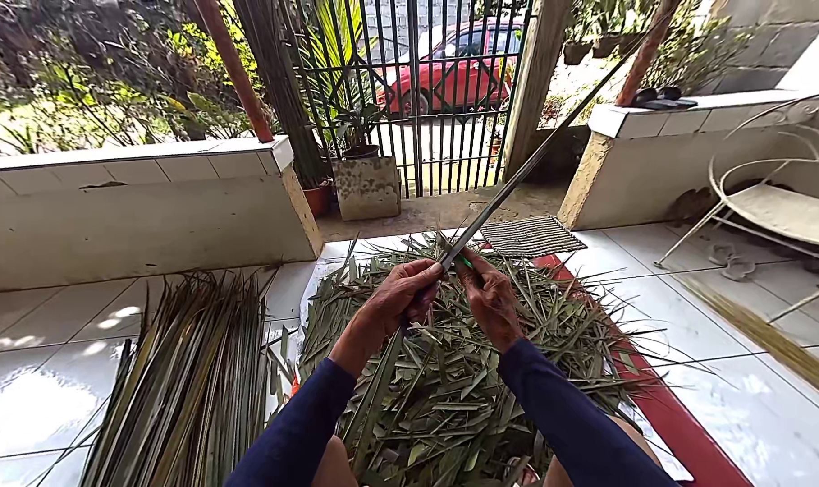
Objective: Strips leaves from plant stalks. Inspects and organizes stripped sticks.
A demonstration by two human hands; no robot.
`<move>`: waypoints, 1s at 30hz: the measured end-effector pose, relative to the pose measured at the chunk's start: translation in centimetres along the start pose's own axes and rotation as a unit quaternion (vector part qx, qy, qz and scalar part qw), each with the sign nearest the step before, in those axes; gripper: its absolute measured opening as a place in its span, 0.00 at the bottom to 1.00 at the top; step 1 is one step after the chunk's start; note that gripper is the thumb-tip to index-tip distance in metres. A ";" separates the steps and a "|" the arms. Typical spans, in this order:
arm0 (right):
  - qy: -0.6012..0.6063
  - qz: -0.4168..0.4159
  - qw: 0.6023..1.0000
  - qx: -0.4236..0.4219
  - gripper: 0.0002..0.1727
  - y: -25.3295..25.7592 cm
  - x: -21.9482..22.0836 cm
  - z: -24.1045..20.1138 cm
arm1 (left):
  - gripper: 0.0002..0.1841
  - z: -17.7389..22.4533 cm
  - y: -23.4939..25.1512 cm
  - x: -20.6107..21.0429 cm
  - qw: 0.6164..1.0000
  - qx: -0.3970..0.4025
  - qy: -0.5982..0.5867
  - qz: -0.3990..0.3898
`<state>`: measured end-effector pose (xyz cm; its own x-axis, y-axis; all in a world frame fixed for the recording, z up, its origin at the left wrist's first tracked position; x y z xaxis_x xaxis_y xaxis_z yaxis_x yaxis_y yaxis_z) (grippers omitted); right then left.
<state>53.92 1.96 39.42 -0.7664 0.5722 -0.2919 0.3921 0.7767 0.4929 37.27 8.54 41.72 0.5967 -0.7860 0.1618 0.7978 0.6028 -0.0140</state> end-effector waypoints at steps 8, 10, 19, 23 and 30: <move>-0.028 0.016 0.999 0.018 0.21 1.1 1.2 -1.1 | 0.16 1.2 -1.3 -0.9 0.999 -0.010 0.032 0.035; -0.010 0.019 0.999 0.024 0.20 1.5 1.5 -1.3 | 0.16 1.5 -1.7 -1.0 0.998 -0.012 0.037 0.042; 0.117 0.029 0.991 0.049 0.22 5.7 0.8 1.5 | 0.15 2.0 -5.7 -2.3 0.996 -0.016 0.084 0.040; 0.161 0.053 0.984 0.050 0.21 8.0 -0.2 3.0 | 0.15 2.9 -8.4 -2.9 0.993 -0.030 0.108 0.038; 0.175 0.095 0.977 0.071 0.21 11.2 -3.4 7.7 | 0.15 5.9 -13.2 -5.7 0.984 -0.030 0.166 0.053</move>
<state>64.80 10.77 39.66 -0.7906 0.6033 0.1046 0.5914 0.7083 0.3854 22.81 5.91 46.79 0.6638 -0.7270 -0.1757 0.7275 0.6821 -0.0740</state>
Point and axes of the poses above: each hand's wrist, its own y-axis towards the middle knuckle, its own x-axis out of the palm, z = x × y, the point moved 3 cm from there along y, towards the middle knuckle, and after that the axes turned 6 degrees about y, right-handed, at the moved point
